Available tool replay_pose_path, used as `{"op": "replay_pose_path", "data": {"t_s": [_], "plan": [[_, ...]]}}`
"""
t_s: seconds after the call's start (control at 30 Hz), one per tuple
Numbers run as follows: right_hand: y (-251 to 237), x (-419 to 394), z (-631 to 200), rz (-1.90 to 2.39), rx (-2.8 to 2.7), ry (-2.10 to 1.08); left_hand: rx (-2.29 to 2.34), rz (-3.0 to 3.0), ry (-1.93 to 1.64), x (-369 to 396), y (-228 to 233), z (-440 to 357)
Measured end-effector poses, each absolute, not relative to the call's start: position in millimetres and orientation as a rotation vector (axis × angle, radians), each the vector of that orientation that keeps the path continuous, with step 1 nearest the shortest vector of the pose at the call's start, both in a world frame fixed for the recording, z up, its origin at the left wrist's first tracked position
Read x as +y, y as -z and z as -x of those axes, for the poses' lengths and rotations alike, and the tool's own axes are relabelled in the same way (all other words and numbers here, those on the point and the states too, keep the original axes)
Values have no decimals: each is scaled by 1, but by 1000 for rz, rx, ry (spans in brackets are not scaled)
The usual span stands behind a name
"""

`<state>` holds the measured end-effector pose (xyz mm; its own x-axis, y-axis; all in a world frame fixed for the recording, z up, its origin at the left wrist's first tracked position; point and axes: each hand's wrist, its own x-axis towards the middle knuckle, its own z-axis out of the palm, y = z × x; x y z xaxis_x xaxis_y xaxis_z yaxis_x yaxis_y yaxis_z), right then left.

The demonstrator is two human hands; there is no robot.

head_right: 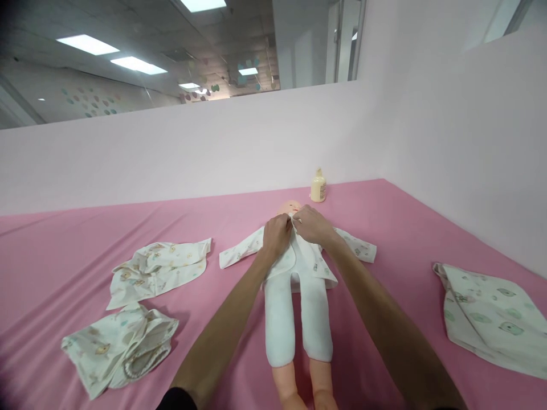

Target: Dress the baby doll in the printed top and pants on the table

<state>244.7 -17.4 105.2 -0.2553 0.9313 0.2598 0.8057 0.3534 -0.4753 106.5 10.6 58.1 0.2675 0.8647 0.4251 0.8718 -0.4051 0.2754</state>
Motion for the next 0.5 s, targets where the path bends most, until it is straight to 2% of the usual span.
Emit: {"op": "replay_pose_path", "data": {"t_s": [0.27, 0.5], "plan": [[-104, -20, -242, 1430, -2069, -471, -1850, 2607, 1401, 16, -58, -105], [-102, -21, -234, 1391, -2051, -512, -1972, 2717, 1506, 19, -64, -100]]}}
